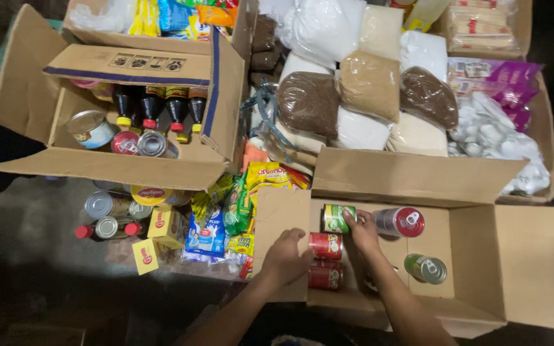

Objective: Sorting and packing various grocery goods and items including canned goods, packaged items, and bottles into shipping cardboard boxes.

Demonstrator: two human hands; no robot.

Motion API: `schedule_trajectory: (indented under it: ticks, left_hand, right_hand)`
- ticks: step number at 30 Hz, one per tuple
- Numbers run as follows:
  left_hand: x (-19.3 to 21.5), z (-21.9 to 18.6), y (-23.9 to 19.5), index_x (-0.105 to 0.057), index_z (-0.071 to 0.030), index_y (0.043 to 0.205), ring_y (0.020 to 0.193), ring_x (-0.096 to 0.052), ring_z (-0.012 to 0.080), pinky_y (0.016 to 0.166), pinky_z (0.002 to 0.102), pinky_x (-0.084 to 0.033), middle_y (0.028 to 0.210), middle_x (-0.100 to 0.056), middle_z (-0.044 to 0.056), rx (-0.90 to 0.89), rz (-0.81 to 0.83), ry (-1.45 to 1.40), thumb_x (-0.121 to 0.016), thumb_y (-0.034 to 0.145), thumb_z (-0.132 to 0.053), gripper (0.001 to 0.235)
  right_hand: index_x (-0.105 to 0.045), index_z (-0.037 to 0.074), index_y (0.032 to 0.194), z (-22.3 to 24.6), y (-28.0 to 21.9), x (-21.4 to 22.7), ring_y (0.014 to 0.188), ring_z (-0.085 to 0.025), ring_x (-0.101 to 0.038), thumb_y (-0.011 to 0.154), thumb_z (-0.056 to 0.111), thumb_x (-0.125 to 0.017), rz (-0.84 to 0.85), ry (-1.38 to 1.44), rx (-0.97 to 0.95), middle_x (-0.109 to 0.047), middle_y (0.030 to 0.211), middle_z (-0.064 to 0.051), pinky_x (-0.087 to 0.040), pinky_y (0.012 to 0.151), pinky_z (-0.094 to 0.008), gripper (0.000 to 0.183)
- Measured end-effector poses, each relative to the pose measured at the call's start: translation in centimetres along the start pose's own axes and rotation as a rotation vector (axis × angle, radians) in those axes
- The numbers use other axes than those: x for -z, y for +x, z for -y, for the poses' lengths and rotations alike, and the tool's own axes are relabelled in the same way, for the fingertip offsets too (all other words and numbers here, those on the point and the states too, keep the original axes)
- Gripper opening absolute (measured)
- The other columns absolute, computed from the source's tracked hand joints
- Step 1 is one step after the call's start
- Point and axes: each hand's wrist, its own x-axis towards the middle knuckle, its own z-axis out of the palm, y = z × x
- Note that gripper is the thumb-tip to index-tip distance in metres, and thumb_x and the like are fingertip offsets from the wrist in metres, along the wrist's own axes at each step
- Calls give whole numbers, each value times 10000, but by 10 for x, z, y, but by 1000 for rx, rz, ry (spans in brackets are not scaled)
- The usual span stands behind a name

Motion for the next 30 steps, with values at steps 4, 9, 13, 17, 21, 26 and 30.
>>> schedule_trajectory:
  ticks: [4, 9, 13, 17, 21, 26, 30]
  left_hand:
    - [-25, 18, -12, -635, -2, 1146, 1032, -623, 412, 901, 473, -539, 1167, -601, 231, -115, -145, 65, -741, 763, -214, 450]
    - [-28, 23, -4, -641, -26, 1079, 972, -619, 407, 832, 495, -538, 1113, -567, 207, -77, -192, 102, -711, 751, -160, 361]
    - [-29, 28, 0, -662, -51, 1032, 975, -630, 402, 866, 475, -549, 1091, -573, 195, -60, -148, 87, -711, 769, -183, 298]
    - [-25, 24, 4, -666, -69, 1047, 971, -623, 414, 880, 485, -538, 1125, -547, 205, 3, -83, 121, -721, 782, -204, 302]
    - [-14, 10, 2, -664, -100, 1068, 1015, -627, 385, 888, 471, -541, 1163, -549, 167, 54, -40, 114, -710, 779, -200, 309]
    - [-9, 5, 2, -652, -127, 1106, 1089, -607, 338, 922, 463, -522, 1190, -525, 121, 124, 48, 174, -734, 760, -212, 366]
    - [-8, 4, 1, -642, -123, 1117, 1099, -594, 340, 912, 463, -518, 1206, -514, 121, 147, 74, 169, -745, 758, -224, 386]
  right_hand:
    - [-517, -32, 1255, -46, 52, -12, 923, -189, -658, 906, 252, -772, 19, -41, 229, -692, 1045, -139, -549, 799, -304, 517]
    - [-513, -50, 1244, -56, 56, -22, 889, -191, -652, 896, 211, -801, 18, -238, 201, -697, 1019, -154, -554, 784, -320, 522]
    - [-586, -24, 1219, -51, 41, -28, 844, -186, -653, 903, 192, -779, 35, -241, 135, -709, 973, -130, -550, 748, -327, 429]
    - [-586, -33, 1248, -72, 53, -30, 893, -180, -685, 906, 196, -756, 72, -100, 184, -747, 1032, -143, -572, 794, -320, 445]
    - [-571, -17, 1298, -78, 56, -30, 943, -183, -671, 943, 195, -735, 40, -212, 228, -739, 1079, -141, -553, 841, -318, 445]
    - [-561, -5, 1303, -64, 47, -25, 962, -164, -690, 939, 159, -678, 159, -7, 125, -746, 1089, -99, -557, 864, -301, 416]
    - [-595, -32, 1315, -71, 55, -12, 863, -202, -655, 947, 136, -724, 119, -116, 112, -728, 1010, -156, -534, 777, -328, 424]
